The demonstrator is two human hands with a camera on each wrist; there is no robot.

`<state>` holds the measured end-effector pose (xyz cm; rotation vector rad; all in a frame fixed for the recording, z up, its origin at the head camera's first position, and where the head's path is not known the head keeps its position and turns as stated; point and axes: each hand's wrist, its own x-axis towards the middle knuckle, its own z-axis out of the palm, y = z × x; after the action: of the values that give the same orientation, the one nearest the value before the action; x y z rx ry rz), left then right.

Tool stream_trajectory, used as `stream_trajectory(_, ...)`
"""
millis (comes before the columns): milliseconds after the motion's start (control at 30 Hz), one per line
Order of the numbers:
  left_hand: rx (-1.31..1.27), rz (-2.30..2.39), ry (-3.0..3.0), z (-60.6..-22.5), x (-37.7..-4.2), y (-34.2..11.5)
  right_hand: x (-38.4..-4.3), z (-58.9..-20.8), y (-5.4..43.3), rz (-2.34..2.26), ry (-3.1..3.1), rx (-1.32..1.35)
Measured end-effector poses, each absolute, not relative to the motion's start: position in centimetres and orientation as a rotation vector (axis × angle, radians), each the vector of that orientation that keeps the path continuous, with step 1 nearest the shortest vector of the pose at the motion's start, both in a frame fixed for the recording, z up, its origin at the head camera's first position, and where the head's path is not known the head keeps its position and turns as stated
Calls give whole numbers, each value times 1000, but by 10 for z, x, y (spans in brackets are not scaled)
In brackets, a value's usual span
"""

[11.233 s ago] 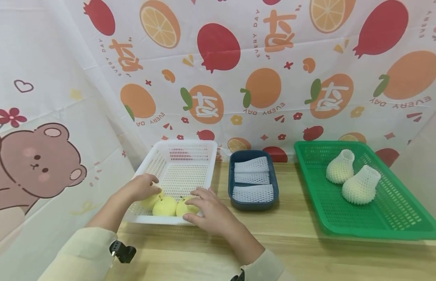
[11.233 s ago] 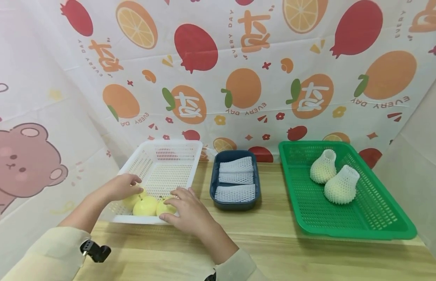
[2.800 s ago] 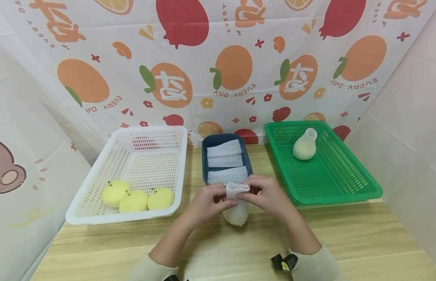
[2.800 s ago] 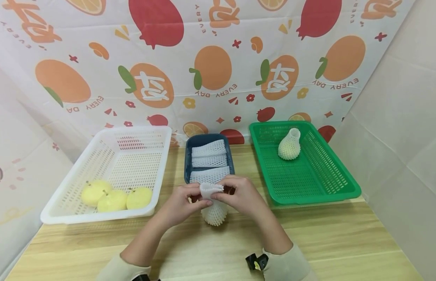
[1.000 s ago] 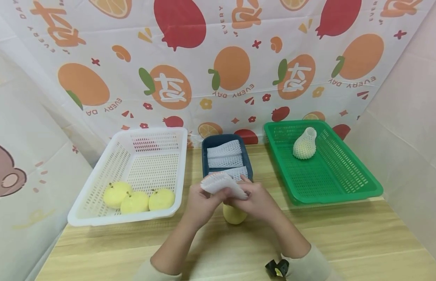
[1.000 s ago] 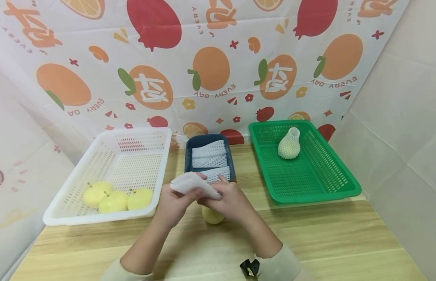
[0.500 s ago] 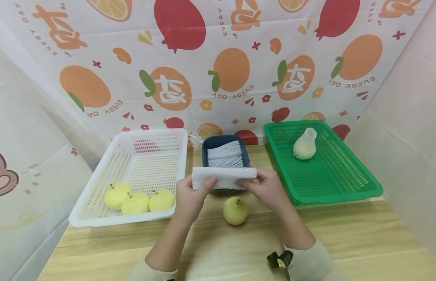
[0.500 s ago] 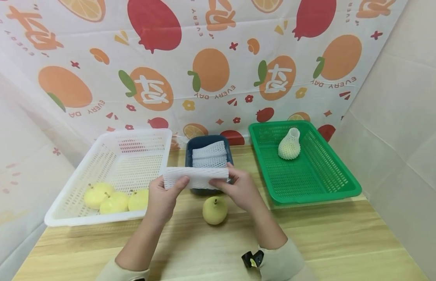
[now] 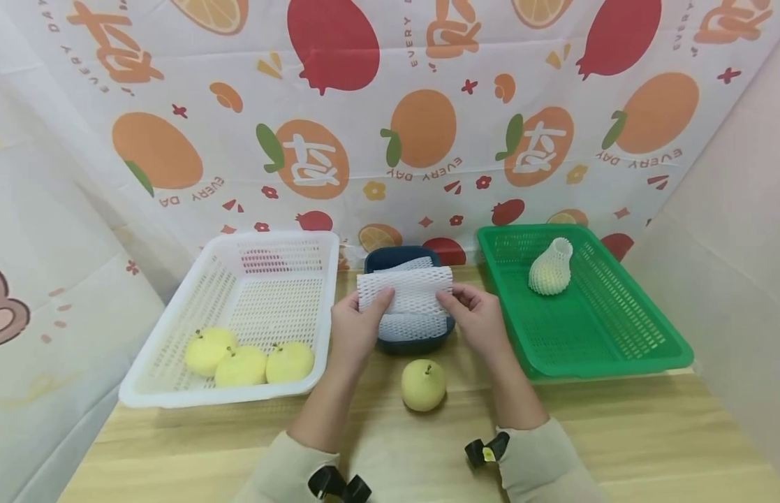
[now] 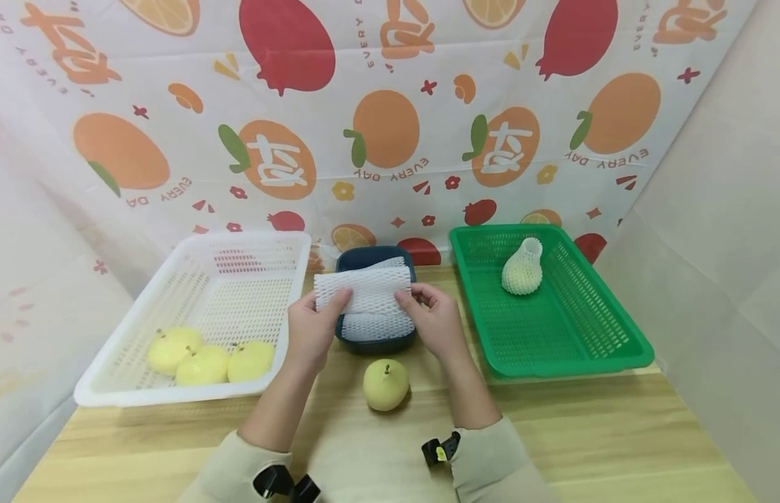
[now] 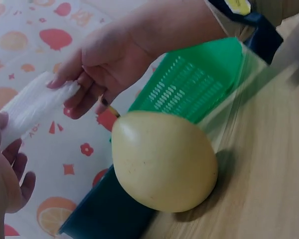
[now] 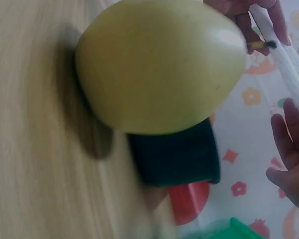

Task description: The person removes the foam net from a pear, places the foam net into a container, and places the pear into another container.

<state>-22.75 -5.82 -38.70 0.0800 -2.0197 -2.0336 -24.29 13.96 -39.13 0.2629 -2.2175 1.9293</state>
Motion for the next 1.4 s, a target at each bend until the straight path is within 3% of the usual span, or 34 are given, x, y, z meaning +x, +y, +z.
stream_trajectory(433,19,-1503,-2321,-401,-249,-66,-285,-415,148,1780,-2324,149)
stream_trajectory(633,-171,-1122,-2491,-407,-252,-62,-297,-422,144,1532,-2570,162)
stream_trajectory(933,-359,-734,-2714,-415,-247,-53,-302,-434,132,1227,-2669,340)
stream_trajectory(1400,-431,-225,-3173,-425,-265,-43,-298,-430,123,868,-2737,467)
